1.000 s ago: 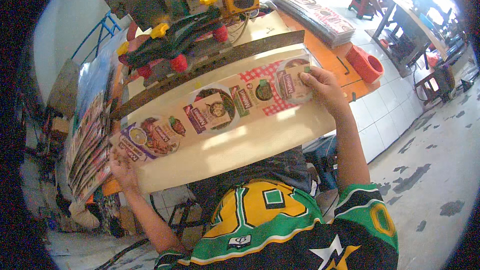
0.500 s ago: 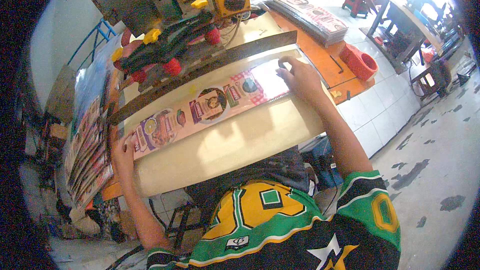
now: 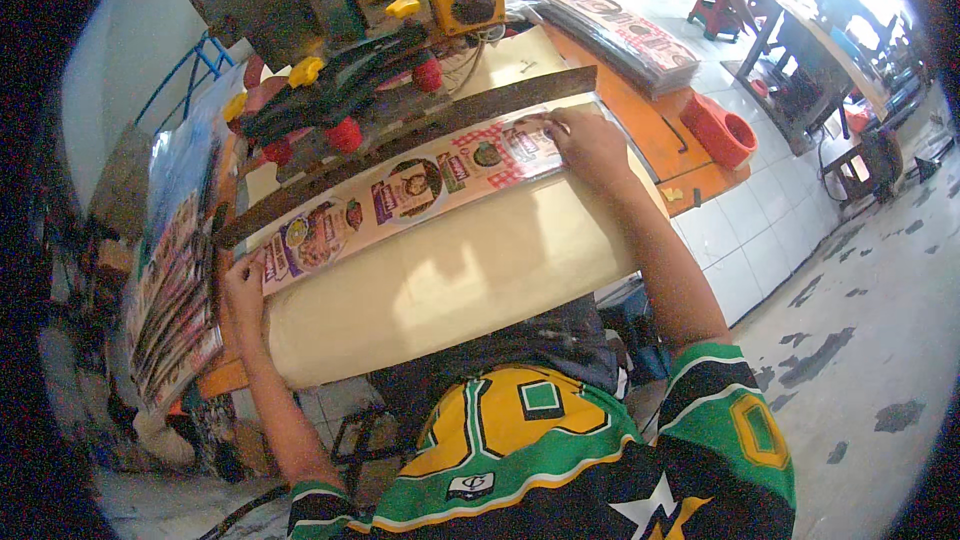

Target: The person positions printed plastic strips on the work table beneath a heat sealer, seals them with the machine, and stacks the completed strips.

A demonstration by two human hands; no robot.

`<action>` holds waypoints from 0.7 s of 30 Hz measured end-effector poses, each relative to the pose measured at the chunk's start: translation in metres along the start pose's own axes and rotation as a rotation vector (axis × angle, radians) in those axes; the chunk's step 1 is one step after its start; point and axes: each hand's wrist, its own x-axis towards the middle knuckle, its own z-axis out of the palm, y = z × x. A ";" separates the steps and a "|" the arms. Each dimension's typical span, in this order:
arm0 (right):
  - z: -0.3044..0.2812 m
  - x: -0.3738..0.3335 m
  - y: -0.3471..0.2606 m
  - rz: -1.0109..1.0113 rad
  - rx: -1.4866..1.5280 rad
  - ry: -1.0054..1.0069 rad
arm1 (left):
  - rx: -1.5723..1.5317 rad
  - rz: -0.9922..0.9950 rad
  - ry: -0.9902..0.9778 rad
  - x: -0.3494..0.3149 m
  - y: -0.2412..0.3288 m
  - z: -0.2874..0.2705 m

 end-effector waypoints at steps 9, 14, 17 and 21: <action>0.003 0.002 0.004 -0.013 0.004 0.052 | 0.038 0.063 0.007 -0.006 0.013 -0.003; 0.002 0.000 0.002 -0.016 0.020 0.077 | -0.071 0.050 0.010 -0.006 0.007 0.000; 0.004 0.001 0.002 0.016 -0.002 0.049 | -0.065 0.091 0.005 -0.005 0.006 -0.001; 0.007 0.002 0.008 0.013 0.011 0.066 | -0.036 0.071 0.014 -0.008 0.016 -0.001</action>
